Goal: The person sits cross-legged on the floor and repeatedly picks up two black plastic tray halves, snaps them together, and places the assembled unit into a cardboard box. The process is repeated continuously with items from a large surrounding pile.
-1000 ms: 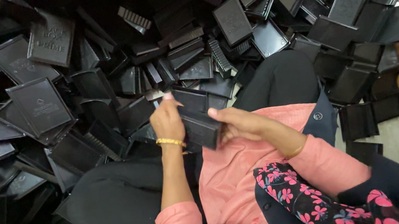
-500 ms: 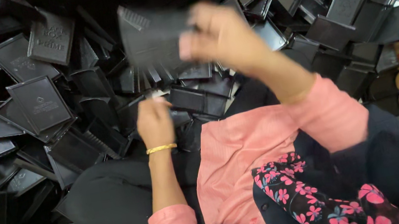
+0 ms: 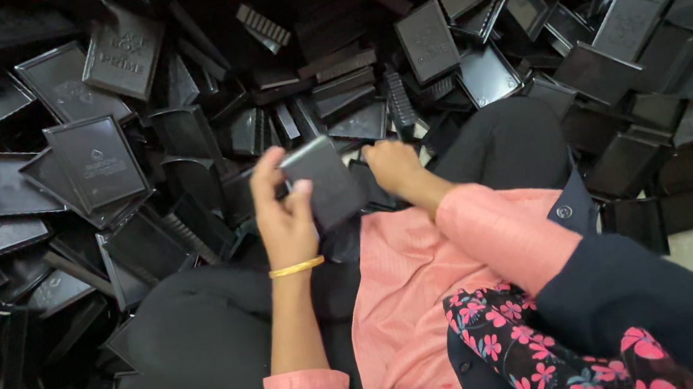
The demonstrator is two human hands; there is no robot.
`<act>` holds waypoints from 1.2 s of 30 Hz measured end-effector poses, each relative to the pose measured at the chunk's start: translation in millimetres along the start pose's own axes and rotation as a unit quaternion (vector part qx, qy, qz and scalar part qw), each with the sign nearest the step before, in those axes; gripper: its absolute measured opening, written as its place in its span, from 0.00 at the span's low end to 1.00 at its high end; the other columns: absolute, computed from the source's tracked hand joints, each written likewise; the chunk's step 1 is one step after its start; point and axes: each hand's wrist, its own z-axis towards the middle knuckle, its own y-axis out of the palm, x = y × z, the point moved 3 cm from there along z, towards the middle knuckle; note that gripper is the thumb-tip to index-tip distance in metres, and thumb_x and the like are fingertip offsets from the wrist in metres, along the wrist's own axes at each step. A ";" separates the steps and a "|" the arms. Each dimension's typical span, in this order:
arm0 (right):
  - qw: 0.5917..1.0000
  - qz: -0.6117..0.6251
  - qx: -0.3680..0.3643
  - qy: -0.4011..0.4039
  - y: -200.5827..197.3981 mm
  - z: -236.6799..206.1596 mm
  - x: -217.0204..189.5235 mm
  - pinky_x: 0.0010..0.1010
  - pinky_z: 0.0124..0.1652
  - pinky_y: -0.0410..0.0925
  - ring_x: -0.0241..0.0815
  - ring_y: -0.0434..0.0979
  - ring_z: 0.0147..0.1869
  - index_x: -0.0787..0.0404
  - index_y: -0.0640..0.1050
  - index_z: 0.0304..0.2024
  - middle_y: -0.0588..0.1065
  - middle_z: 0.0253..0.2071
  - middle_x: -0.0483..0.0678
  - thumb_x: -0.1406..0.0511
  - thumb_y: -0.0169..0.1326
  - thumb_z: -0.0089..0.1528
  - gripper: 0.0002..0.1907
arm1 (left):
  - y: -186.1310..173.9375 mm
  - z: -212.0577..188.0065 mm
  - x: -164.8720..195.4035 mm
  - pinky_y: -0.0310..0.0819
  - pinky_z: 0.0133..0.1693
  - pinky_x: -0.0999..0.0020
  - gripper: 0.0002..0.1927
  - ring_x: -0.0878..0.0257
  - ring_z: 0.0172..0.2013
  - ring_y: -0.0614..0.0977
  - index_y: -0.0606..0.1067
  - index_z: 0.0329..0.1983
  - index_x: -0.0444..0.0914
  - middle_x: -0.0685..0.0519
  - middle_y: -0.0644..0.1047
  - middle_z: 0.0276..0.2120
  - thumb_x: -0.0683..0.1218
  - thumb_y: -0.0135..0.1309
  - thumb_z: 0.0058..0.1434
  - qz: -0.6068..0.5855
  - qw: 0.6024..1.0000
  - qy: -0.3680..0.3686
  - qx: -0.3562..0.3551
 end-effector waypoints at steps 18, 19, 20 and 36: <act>0.923 0.238 0.301 0.015 -195.9 -67.9 -75.0 0.39 0.49 0.68 0.50 0.70 0.47 0.56 0.79 0.61 0.70 0.43 0.51 0.74 0.57 0.59 0.26 | 41.5 -16.7 -49.7 0.77 0.41 0.62 0.17 0.57 0.45 0.80 0.70 0.52 0.41 0.52 0.76 0.50 0.57 0.44 0.70 -0.369 0.885 -0.272 0.081; 0.922 0.237 0.305 0.037 -195.9 -63.8 -63.9 0.39 0.50 0.68 0.51 0.70 0.48 0.56 0.79 0.61 0.69 0.44 0.52 0.73 0.58 0.60 0.26 | 42.7 -16.6 -50.0 0.77 0.42 0.62 0.18 0.57 0.45 0.80 0.70 0.52 0.42 0.51 0.76 0.49 0.57 0.43 0.70 -0.380 0.878 -0.285 0.062; 0.920 0.234 0.310 0.059 -193.8 -61.1 -54.7 0.39 0.51 0.68 0.51 0.70 0.49 0.56 0.79 0.62 0.69 0.46 0.54 0.72 0.59 0.60 0.26 | 45.1 -16.3 -50.5 0.77 0.43 0.61 0.18 0.57 0.45 0.81 0.70 0.51 0.42 0.50 0.77 0.48 0.58 0.43 0.69 -0.392 0.870 -0.297 0.042; 0.690 0.716 -0.040 0.100 -132.3 -83.0 -63.9 0.29 0.52 0.75 0.35 0.78 0.53 0.61 0.65 0.70 0.76 0.51 0.49 0.74 0.66 0.55 0.42 | 55.2 -13.8 -62.2 0.76 0.50 0.62 0.27 0.56 0.47 0.78 0.70 0.56 0.41 0.47 0.76 0.49 0.65 0.35 0.75 -0.412 0.876 -0.249 -0.030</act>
